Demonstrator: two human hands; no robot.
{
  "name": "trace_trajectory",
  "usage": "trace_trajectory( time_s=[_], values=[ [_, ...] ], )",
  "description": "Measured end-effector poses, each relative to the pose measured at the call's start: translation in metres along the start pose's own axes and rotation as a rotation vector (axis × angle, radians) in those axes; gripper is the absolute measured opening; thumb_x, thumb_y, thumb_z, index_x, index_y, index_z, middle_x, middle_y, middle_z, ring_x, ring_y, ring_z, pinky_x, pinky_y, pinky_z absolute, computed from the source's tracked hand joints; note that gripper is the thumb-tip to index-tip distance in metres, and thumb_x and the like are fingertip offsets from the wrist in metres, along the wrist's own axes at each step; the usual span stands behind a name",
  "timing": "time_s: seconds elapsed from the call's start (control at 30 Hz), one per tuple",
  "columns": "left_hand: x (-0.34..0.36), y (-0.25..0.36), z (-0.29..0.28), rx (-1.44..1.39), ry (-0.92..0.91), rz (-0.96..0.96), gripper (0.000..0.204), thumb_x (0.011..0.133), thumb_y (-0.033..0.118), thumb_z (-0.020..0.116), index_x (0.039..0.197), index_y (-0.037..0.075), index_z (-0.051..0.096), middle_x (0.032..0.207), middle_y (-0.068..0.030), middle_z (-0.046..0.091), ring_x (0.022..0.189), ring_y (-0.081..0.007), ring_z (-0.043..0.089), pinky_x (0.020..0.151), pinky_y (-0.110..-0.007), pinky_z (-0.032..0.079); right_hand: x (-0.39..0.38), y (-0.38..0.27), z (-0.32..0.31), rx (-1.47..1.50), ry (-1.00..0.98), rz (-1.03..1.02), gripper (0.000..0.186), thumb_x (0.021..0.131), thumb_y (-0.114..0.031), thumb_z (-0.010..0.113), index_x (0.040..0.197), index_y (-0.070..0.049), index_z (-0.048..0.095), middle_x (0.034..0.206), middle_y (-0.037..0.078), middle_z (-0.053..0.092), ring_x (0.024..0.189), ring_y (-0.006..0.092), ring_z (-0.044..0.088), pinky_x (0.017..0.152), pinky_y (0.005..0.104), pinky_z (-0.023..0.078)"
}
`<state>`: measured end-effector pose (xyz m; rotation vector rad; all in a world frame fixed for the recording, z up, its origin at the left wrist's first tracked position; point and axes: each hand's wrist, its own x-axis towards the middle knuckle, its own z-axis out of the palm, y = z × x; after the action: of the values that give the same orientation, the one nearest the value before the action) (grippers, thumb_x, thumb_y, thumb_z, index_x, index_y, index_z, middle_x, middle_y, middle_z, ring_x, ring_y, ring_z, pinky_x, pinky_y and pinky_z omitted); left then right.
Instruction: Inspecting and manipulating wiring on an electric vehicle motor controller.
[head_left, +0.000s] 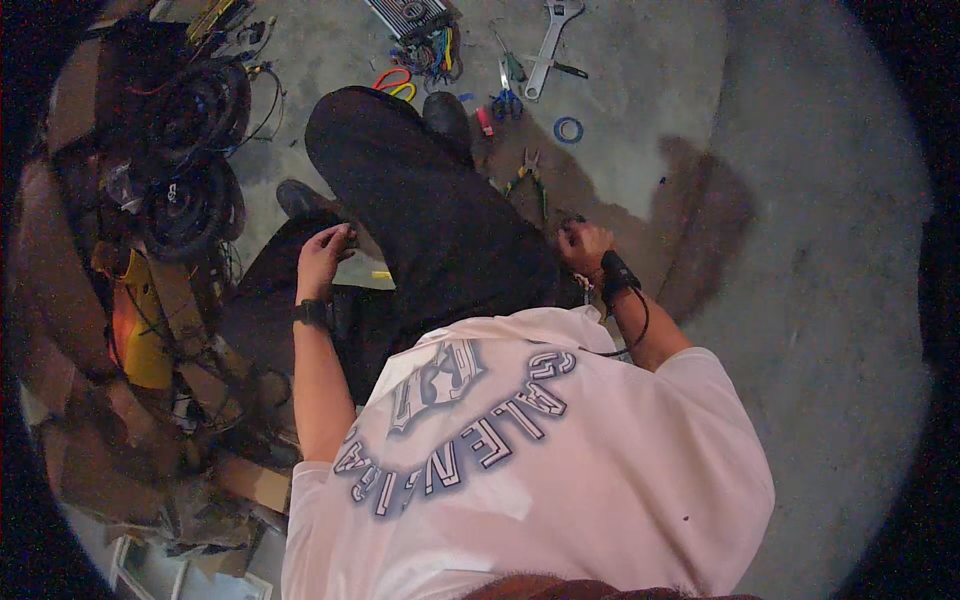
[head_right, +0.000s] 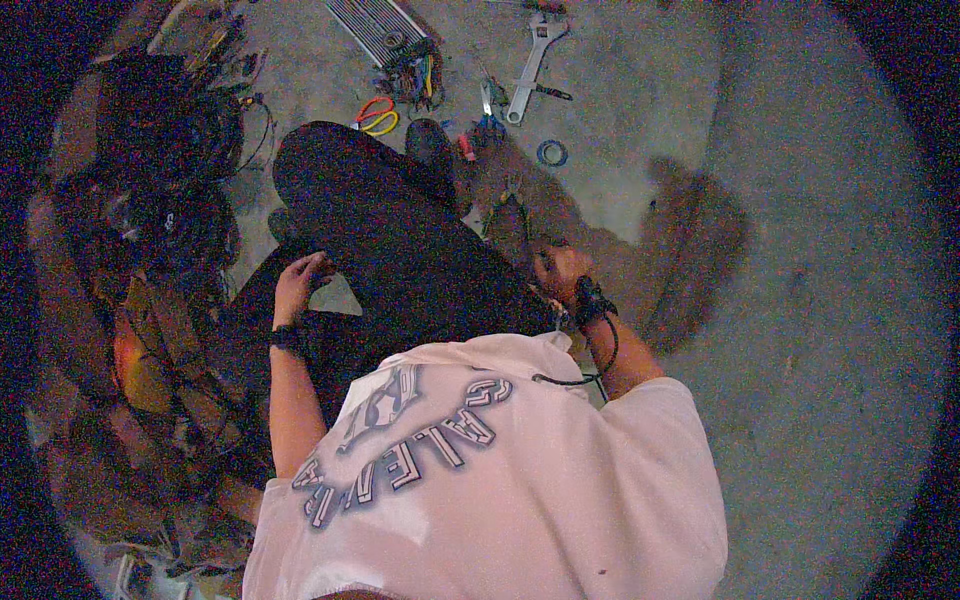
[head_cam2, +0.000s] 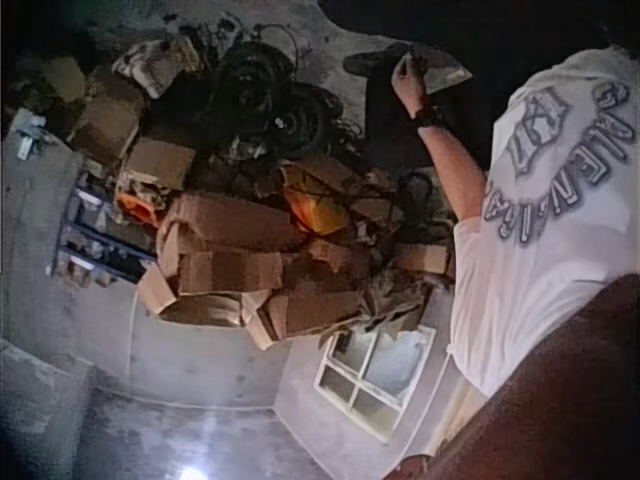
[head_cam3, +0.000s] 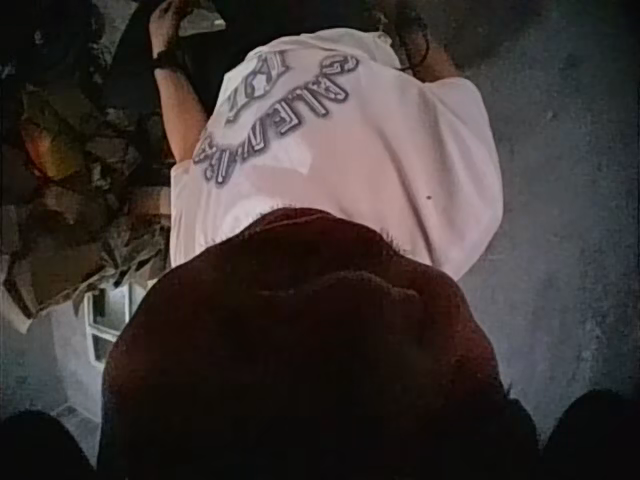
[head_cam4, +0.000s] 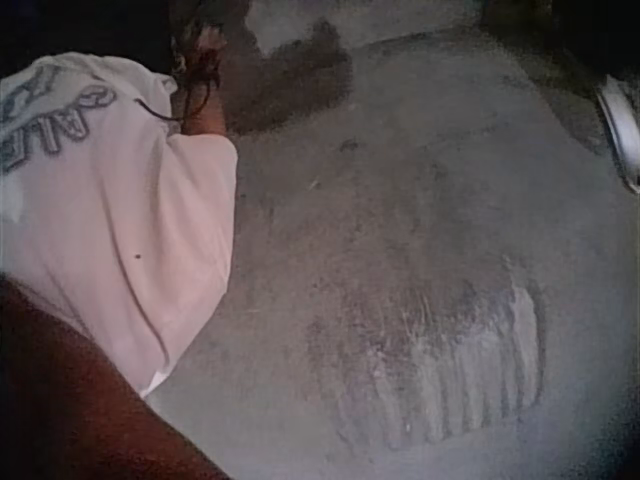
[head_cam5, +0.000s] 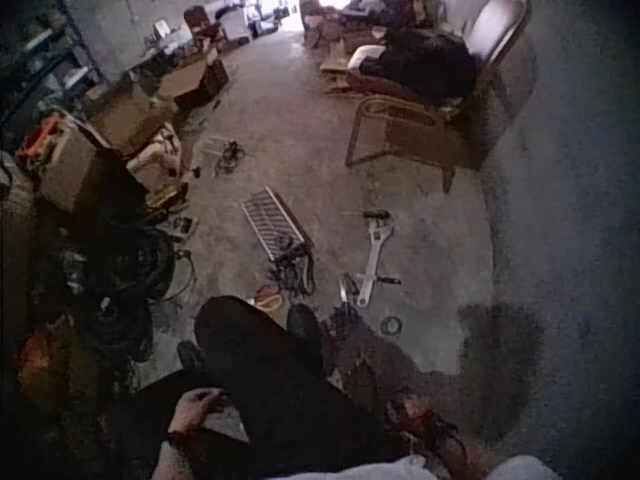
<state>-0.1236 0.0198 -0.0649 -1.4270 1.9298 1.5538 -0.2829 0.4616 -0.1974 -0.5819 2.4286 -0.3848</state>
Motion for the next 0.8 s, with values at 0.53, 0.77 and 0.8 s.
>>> trace_trajectory(
  time_s=[0.53,0.77,0.8],
  values=[
    [0.003,0.001,0.002,-0.004,-0.023,-0.020,0.035,0.099,0.024,0.063,0.119,-0.004,0.066,0.104,-0.0112,0.072,0.094,-0.0184,0.070,0.081,-0.030,0.056,-0.001,0.004,0.012,-0.079,0.135,-0.090,0.022,0.085,-0.034,0.067,0.088,-0.013,0.070,0.071,0.015,0.069,0.067,0.0383,0.067,0.063,0.0514,0.053],
    [0.007,-0.006,0.000,-0.010,-0.030,-0.024,0.037,0.098,0.026,0.064,0.119,-0.004,0.066,0.104,-0.0115,0.072,0.094,-0.0189,0.070,0.080,-0.030,0.056,0.000,0.004,0.013,-0.060,0.152,-0.095,0.023,0.085,-0.034,0.066,0.081,-0.011,0.068,0.071,0.015,0.068,0.064,0.0379,0.067,0.060,0.0507,0.052],
    [0.010,-0.009,0.000,-0.051,-0.038,-0.016,0.037,0.098,0.027,0.064,0.118,-0.004,0.067,0.104,-0.0113,0.072,0.094,-0.0190,0.070,0.081,-0.030,0.056,0.002,0.004,0.012,-0.063,0.156,-0.101,0.023,0.085,-0.034,0.066,0.081,-0.011,0.068,0.071,0.015,0.068,0.064,0.0379,0.067,0.060,0.0507,0.052]
  ],
)
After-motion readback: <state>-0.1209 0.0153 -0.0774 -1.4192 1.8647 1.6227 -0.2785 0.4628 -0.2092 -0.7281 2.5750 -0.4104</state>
